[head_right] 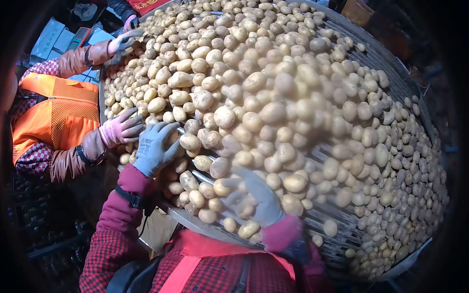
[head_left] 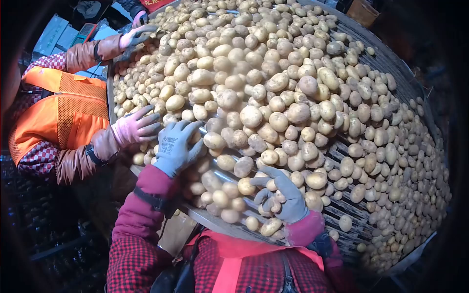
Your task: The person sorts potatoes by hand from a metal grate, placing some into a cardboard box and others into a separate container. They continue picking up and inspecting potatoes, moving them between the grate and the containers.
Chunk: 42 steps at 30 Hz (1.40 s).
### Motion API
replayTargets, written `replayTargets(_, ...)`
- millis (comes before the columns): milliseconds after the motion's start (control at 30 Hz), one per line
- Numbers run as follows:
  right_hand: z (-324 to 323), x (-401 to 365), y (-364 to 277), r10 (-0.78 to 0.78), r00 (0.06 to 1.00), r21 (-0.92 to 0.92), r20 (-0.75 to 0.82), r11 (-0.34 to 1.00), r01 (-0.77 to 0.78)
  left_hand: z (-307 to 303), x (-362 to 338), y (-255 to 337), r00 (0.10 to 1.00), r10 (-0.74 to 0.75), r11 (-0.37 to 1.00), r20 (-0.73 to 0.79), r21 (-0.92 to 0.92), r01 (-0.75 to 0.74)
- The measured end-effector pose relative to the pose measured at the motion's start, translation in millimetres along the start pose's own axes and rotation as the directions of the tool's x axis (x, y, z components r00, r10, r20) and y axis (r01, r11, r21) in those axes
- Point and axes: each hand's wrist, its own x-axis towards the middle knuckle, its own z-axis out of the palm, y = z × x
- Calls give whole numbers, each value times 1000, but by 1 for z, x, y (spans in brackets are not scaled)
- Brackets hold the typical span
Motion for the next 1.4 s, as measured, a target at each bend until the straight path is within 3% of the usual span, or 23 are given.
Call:
replayTargets(133,19,-3,-2,-47,999,-135,16,990,49,-1,-7,-2,1000,-8,1000,-4,8,8)
replayTargets(267,8,5,14,-169,970,-165,-174,976,140,-10,-8,-18,982,-156,919,-103,-379,106)
replayTargets(300,3,8,15,-159,979,-122,-130,982,144,-17,-16,-14,958,-285,800,-32,-559,219)
replayTargets(367,1,7,17,-160,983,-69,-85,986,154,-20,-32,-9,925,-379,496,-35,-851,171)
replayTargets(400,2,6,18,-172,981,-57,-83,984,168,-20,-39,-13,923,-378,443,-72,-890,112)
replayTargets(433,5,7,18,-175,980,-58,-91,984,170,-17,-44,-10,891,-451,221,-59,-974,47)
replayTargets(467,6,8,18,-176,980,-58,-95,984,171,-20,-51,-8,895,-445,-108,16,-994,-35)
replayTargets(500,6,10,19,-176,980,-58,-98,984,171,-23,-58,-5,907,-413,-422,79,-900,-114)
replayTargets(600,2,12,26,-289,947,-319,-142,919,232,-20,-83,2,878,-444,170,-179,-979,-114)
replayTargets(667,-4,12,30,-332,932,-388,-143,885,256,-18,-106,-5,847,-463,274,-261,-951,-144)
replayTargets(700,-7,12,30,-333,934,-375,-131,889,264,-15,-119,-10,820,-520,174,-239,-969,-173)
replayTargets(800,-6,10,38,-452,892,-580,-20,732,358,-17,-157,-31,754,-652,-68,-80,-984,-163)
replayTargets(833,-6,9,39,-453,892,-591,-13,723,358,-20,-174,-40,759,-650,-311,49,-927,-207)
replayTargets(900,-3,10,37,-456,890,-608,-1,707,362,-29,-206,-44,727,-685,-146,51,-987,-68)
replayTargets(967,-1,10,44,-513,857,-706,57,586,398,-33,-241,-48,587,-792,-104,168,-985,141)
replayTargets(1033,3,10,40,-472,881,-610,-20,704,364,-16,-279,-63,480,-851,-26,212,-931,364)
replayTargets(1067,4,11,38,-457,889,-560,-32,745,362,14,-311,-86,492,-856,107,156,-879,465)
replayTargets(1100,4,10,37,-439,897,-508,-46,784,358,18,-323,-90,472,-857,187,208,-728,660)
replayTargets(1133,4,9,37,-421,905,-455,-58,818,352,18,-324,-81,526,-850,417,6,-601,682)
replayTargets(1167,5,10,38,-456,889,-523,-40,768,370,16,-316,-68,589,-787,605,-183,-419,678)
replayTargets(1233,4,10,45,-516,856,-649,-10,655,388,1,-281,-51,665,-710,675,-232,-493,549)
replayTargets(1300,4,10,43,-479,876,-551,-48,745,377,-20,-227,-26,766,-587,770,-262,-472,429)
replayTargets(1400,0,11,39,-436,899,-424,-35,821,382,-28,-137,-9,922,-228,931,-313,-346,113)
